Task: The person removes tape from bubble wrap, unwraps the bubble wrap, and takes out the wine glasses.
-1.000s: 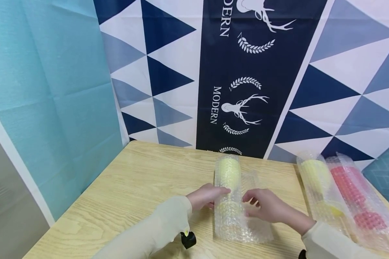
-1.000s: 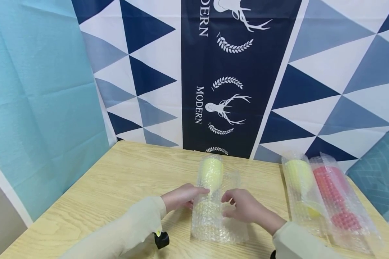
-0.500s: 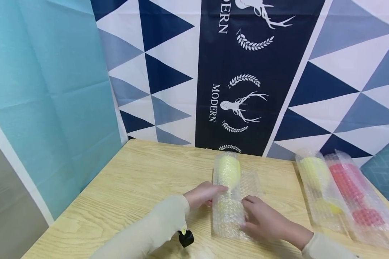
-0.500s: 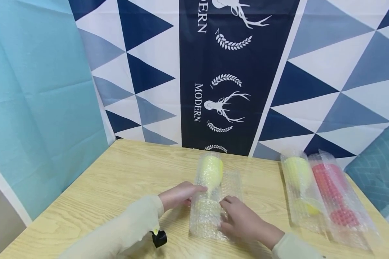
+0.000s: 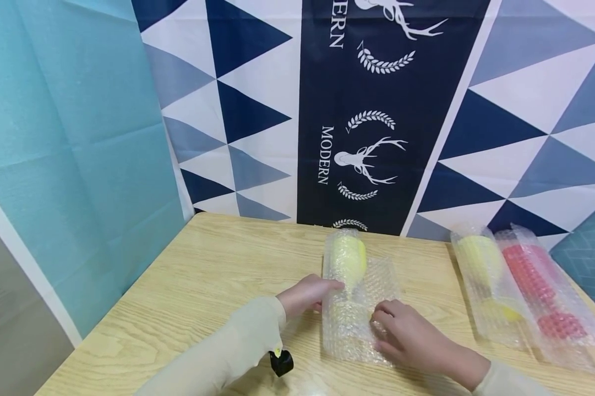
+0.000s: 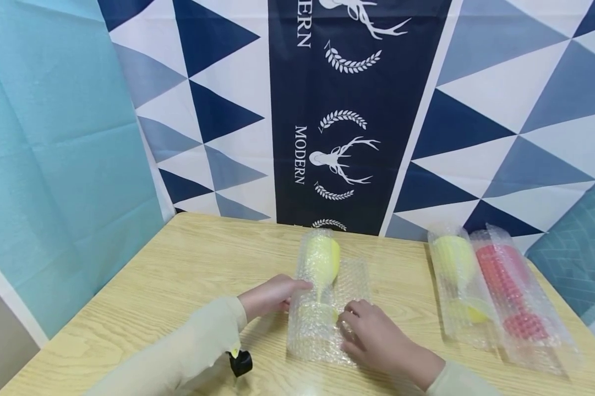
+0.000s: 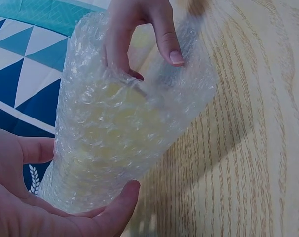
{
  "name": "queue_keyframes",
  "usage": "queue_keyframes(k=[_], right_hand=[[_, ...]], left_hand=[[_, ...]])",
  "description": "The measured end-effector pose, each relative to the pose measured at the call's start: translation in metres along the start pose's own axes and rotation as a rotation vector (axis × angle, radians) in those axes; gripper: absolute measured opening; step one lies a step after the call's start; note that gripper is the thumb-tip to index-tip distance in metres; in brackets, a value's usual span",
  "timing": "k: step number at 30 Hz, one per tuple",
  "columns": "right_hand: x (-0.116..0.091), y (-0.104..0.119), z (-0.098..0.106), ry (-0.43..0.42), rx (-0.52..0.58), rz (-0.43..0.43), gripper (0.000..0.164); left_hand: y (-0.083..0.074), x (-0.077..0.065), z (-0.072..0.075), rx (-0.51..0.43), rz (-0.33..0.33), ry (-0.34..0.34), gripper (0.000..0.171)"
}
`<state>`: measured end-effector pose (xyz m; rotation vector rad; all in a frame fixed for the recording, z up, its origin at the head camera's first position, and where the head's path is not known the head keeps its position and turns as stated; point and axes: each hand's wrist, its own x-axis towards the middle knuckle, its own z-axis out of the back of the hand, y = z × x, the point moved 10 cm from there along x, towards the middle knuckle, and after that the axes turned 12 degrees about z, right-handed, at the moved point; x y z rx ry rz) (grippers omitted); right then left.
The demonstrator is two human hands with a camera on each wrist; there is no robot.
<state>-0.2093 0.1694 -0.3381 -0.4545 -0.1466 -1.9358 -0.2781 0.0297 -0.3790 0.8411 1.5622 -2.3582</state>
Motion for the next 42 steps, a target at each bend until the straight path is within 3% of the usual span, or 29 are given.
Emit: queue_keyframes(k=[11,17,22,24,29,33,37,42], right_hand=[[-0.016,0.001,0.004,0.02,-0.04,0.015,0.033],[-0.018,0.001,0.003,0.048,-0.043,0.039,0.033],[-0.019,0.001,-0.003,0.104,-0.051,0.041,0.03],[-0.02,0.0,-0.006,0.129,-0.045,0.037,0.03],[-0.021,0.001,-0.008,0.142,-0.036,0.046,0.033],[-0.02,0.003,-0.006,0.128,-0.041,0.068,0.035],[-0.019,0.005,-0.005,0.117,-0.055,0.087,0.036],[-0.017,0.008,-0.005,0.091,-0.093,0.116,0.041]], left_hand=[[0.006,0.001,0.007,-0.041,0.032,-0.023,0.055],[0.005,-0.001,0.015,-0.033,0.023,-0.039,0.05],[0.0,-0.004,0.026,0.032,0.01,-0.126,0.044],[-0.005,-0.01,0.031,0.077,-0.014,-0.179,0.05],[-0.032,-0.028,0.03,0.236,-0.177,-0.289,0.068],[-0.057,-0.04,0.016,0.446,-0.346,-0.336,0.066],[-0.072,-0.047,-0.006,0.652,-0.471,-0.3,0.061],[-0.078,-0.052,-0.041,0.933,-0.642,-0.19,0.052]])
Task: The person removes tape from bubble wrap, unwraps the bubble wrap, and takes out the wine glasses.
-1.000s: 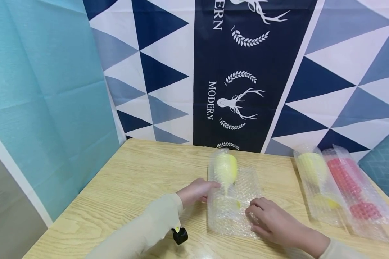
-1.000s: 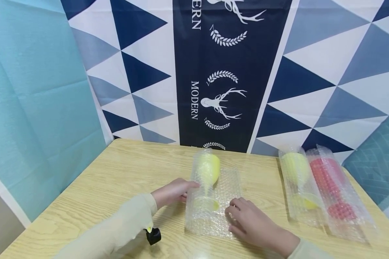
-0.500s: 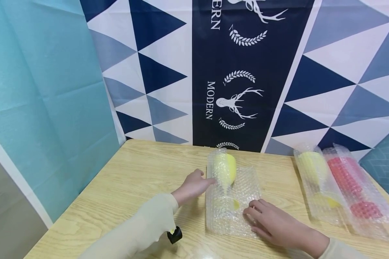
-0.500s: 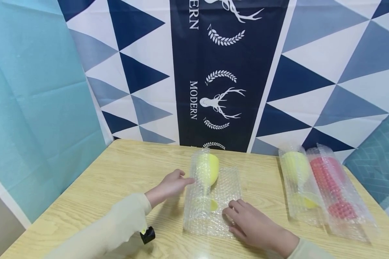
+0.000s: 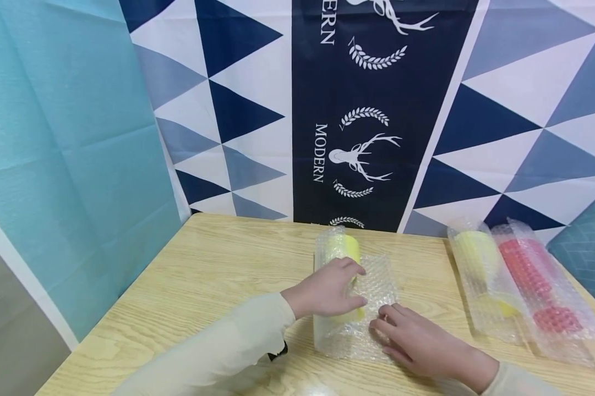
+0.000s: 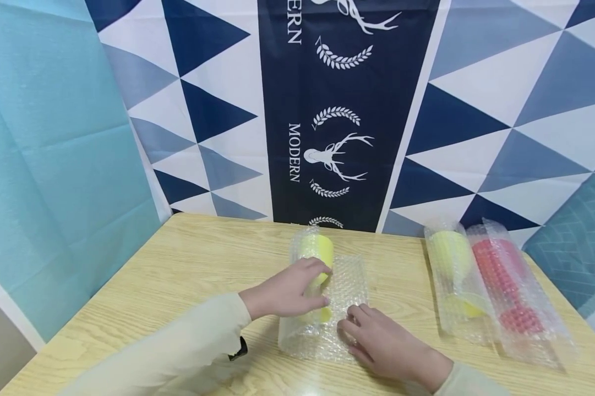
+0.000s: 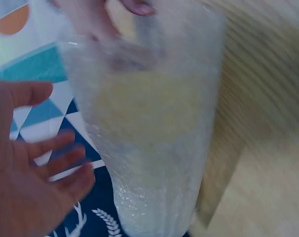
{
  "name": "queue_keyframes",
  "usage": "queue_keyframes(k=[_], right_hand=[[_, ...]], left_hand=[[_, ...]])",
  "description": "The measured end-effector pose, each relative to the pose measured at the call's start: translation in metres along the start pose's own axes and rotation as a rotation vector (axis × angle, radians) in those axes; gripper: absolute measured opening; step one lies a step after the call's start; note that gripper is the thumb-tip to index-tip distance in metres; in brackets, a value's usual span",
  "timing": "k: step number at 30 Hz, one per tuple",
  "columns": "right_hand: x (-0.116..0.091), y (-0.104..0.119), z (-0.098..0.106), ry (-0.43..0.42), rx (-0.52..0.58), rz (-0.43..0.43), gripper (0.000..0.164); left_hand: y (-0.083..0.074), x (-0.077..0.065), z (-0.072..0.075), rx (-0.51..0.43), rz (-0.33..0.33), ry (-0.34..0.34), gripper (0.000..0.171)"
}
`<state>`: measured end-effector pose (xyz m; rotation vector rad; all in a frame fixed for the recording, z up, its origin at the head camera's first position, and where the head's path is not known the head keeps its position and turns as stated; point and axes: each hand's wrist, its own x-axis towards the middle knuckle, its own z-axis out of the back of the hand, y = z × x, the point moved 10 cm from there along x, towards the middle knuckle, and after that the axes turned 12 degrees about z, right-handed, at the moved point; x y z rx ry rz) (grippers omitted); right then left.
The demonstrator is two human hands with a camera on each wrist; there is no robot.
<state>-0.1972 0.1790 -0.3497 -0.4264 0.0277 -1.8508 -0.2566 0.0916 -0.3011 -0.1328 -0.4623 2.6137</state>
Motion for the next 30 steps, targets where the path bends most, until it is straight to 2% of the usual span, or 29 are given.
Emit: queue_keyframes(k=[3,6,10,14,18,23,26,30], right_hand=[[0.002,0.003,-0.001,0.008,-0.008,0.014,0.042],[0.002,0.004,-0.003,0.03,-0.009,0.018,0.044],[0.002,0.003,-0.003,0.046,-0.012,0.006,0.043],[0.0,0.0,-0.004,0.048,-0.008,-0.005,0.041],[-0.001,-0.002,-0.004,0.05,0.008,-0.022,0.04],[-0.002,-0.004,-0.008,0.087,0.045,-0.05,0.039],[-0.002,-0.005,-0.009,0.108,0.06,-0.061,0.038],[-0.002,-0.005,-0.01,0.119,0.063,-0.062,0.038]], left_hand=[[-0.016,-0.003,-0.014,0.172,-0.162,0.049,0.049],[-0.024,-0.007,-0.024,0.293,-0.273,0.071,0.046],[-0.027,-0.01,-0.028,0.388,-0.351,0.05,0.042],[-0.024,-0.014,-0.027,0.45,-0.392,0.019,0.042],[-0.013,-0.019,-0.024,0.463,-0.382,0.006,0.047],[0.01,-0.024,-0.02,0.448,-0.296,-0.01,0.056],[0.024,-0.027,-0.02,0.488,-0.238,-0.034,0.06],[0.039,-0.029,-0.024,0.572,-0.172,-0.05,0.057]])
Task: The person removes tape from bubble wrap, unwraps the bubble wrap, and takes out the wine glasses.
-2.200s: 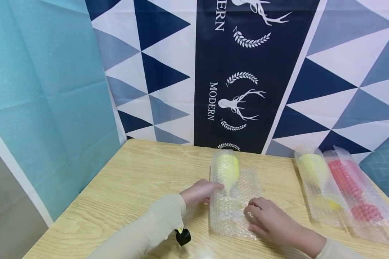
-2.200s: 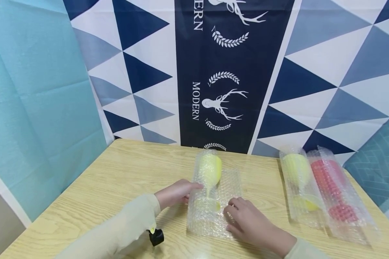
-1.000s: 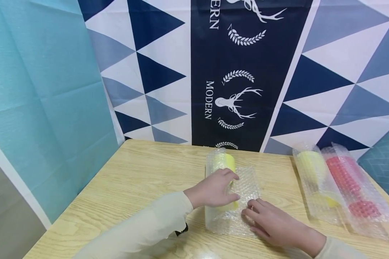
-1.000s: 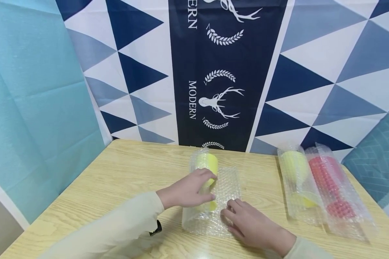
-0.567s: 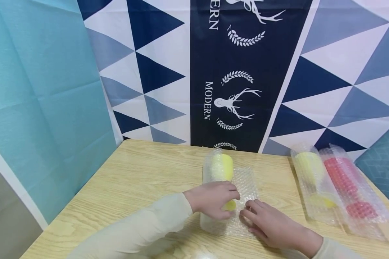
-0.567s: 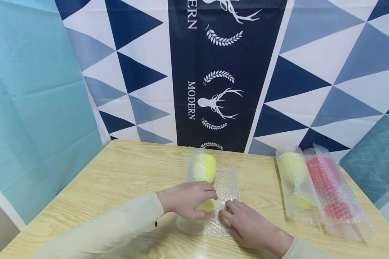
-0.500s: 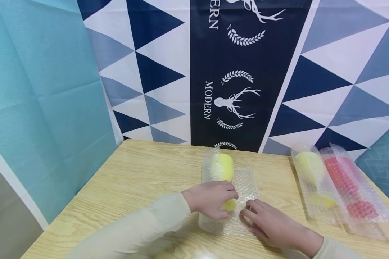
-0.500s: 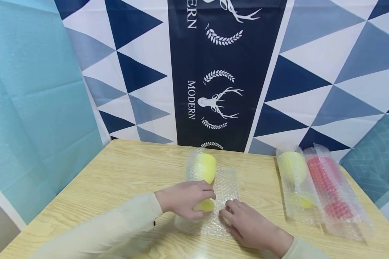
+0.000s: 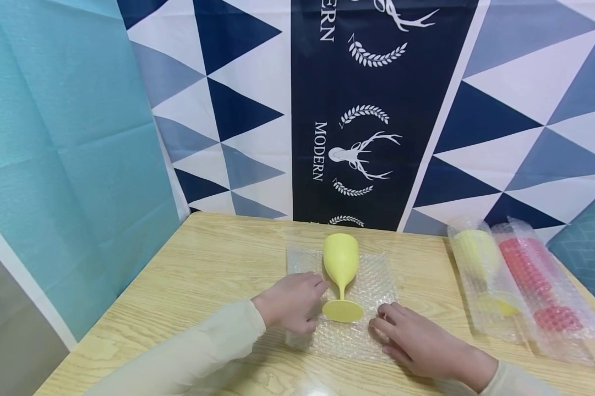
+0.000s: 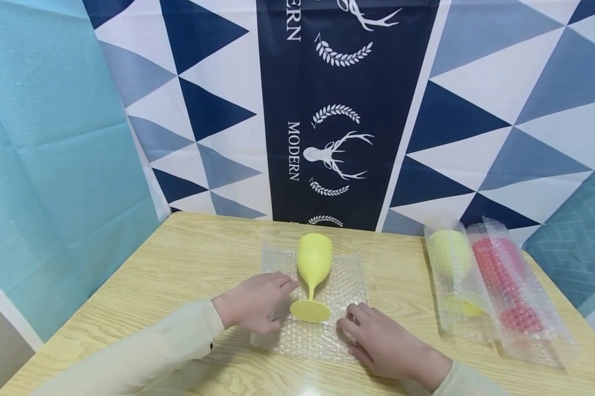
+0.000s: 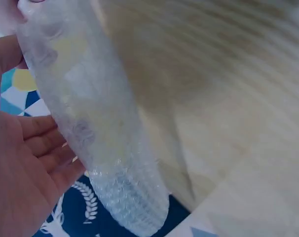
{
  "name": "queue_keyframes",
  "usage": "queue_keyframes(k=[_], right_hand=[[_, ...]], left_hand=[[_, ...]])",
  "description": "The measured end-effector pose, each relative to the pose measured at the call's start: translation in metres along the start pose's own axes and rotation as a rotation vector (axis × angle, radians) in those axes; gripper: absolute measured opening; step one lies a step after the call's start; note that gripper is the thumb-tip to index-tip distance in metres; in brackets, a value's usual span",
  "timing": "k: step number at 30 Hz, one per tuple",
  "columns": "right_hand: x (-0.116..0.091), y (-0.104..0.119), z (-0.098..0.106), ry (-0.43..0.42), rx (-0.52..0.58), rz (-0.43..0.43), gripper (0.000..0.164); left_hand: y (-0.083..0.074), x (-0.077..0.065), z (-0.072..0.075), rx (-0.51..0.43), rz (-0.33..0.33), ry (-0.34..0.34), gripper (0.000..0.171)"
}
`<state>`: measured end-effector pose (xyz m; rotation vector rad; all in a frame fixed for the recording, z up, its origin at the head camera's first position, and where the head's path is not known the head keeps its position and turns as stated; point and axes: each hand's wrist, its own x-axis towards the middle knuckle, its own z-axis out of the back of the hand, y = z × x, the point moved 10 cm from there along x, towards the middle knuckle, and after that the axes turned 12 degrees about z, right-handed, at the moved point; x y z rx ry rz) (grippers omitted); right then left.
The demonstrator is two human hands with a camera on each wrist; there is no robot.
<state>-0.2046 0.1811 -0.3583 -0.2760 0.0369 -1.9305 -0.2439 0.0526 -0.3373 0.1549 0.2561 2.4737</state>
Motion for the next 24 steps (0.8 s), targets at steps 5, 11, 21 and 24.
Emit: queue_keyframes(k=[5,11,21,24], right_hand=[[-0.001,-0.001,0.0,0.012,0.006,-0.004,0.038],[-0.001,-0.002,-0.002,0.043,0.048,-0.013,0.036],[0.0,-0.005,-0.002,0.033,0.061,-0.009,0.034],[0.0,-0.006,-0.003,0.037,0.073,-0.022,0.033]], left_hand=[[0.0,-0.005,-0.012,0.058,0.005,-0.008,0.038],[-0.003,-0.015,-0.025,0.151,-0.048,-0.02,0.044],[0.013,-0.029,-0.031,0.064,-0.077,-0.018,0.054],[0.018,-0.033,-0.035,0.027,-0.072,0.008,0.056]])
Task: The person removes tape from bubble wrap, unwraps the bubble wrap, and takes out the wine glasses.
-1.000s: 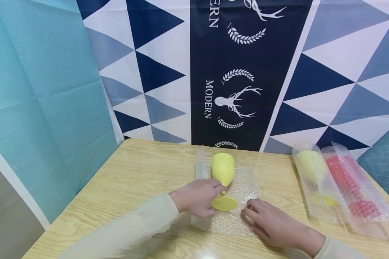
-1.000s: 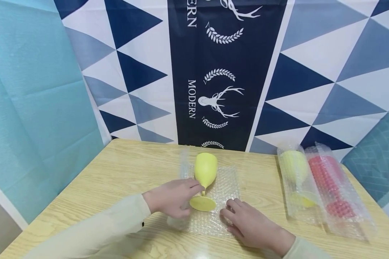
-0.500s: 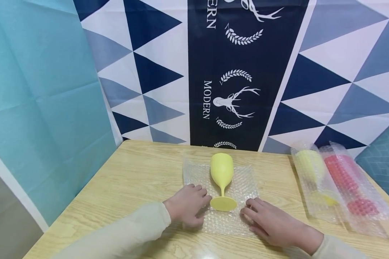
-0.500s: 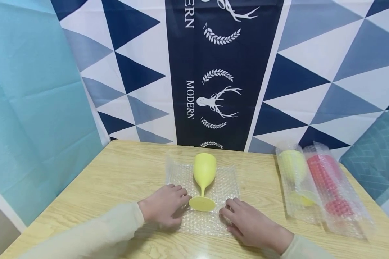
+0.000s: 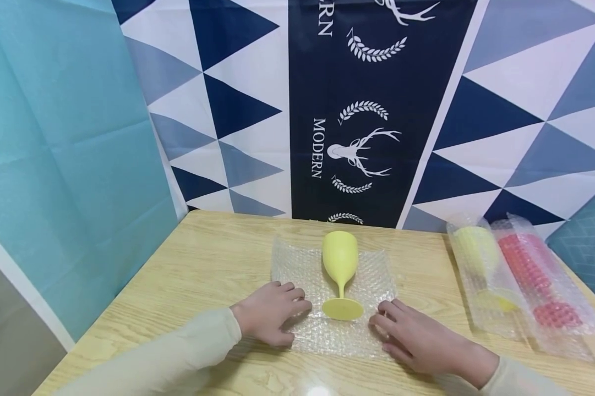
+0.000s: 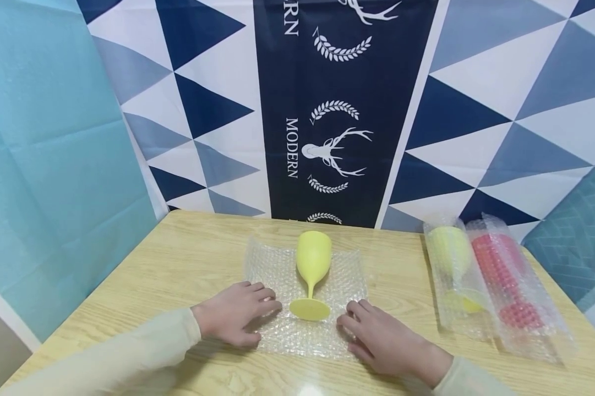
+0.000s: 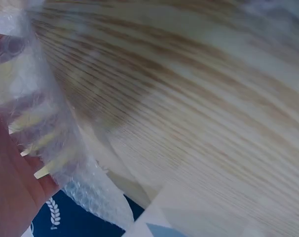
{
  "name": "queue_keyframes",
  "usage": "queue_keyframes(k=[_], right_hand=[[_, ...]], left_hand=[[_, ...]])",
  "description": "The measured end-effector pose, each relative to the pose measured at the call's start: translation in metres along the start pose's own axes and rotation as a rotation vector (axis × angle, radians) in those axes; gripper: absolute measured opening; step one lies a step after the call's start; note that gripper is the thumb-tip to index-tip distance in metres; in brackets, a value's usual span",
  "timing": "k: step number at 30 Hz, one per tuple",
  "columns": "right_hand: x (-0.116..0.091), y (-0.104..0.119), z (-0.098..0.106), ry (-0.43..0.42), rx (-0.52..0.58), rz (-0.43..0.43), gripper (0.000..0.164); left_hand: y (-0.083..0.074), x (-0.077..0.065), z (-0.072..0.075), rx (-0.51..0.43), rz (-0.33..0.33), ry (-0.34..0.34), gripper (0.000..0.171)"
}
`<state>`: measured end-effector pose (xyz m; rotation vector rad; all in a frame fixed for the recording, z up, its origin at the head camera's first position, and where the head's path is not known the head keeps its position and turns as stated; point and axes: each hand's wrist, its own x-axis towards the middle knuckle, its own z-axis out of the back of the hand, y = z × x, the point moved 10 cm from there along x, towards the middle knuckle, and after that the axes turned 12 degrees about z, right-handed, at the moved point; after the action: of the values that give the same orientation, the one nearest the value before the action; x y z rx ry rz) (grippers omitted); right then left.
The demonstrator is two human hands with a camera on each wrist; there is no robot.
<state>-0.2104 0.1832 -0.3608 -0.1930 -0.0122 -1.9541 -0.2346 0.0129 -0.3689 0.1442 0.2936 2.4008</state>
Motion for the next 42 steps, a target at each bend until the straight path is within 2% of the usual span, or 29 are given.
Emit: queue_keyframes(k=[9,15,23,31,36,42], right_hand=[[-0.002,0.001,0.002,-0.02,-0.014,-0.009,0.035],[-0.006,-0.001,-0.001,0.026,0.02,-0.03,0.031],[-0.002,-0.003,-0.006,0.095,0.065,-0.051,0.029],[0.001,-0.001,0.002,0.012,0.011,-0.007,0.028],[0.003,-0.001,0.003,-0.005,-0.012,0.004,0.028],[0.003,0.001,0.005,-0.044,-0.064,0.025,0.031]], left_hand=[[0.013,-0.014,-0.004,-0.088,-0.035,-0.001,0.058],[0.018,-0.021,-0.006,-0.154,-0.038,0.004,0.056],[0.015,-0.022,-0.006,-0.147,-0.06,-0.037,0.048],[0.016,-0.019,-0.005,-0.157,-0.057,-0.022,0.05],[0.017,-0.018,-0.006,-0.153,-0.059,-0.011,0.049],[0.016,-0.016,-0.007,-0.11,-0.052,0.012,0.049]])
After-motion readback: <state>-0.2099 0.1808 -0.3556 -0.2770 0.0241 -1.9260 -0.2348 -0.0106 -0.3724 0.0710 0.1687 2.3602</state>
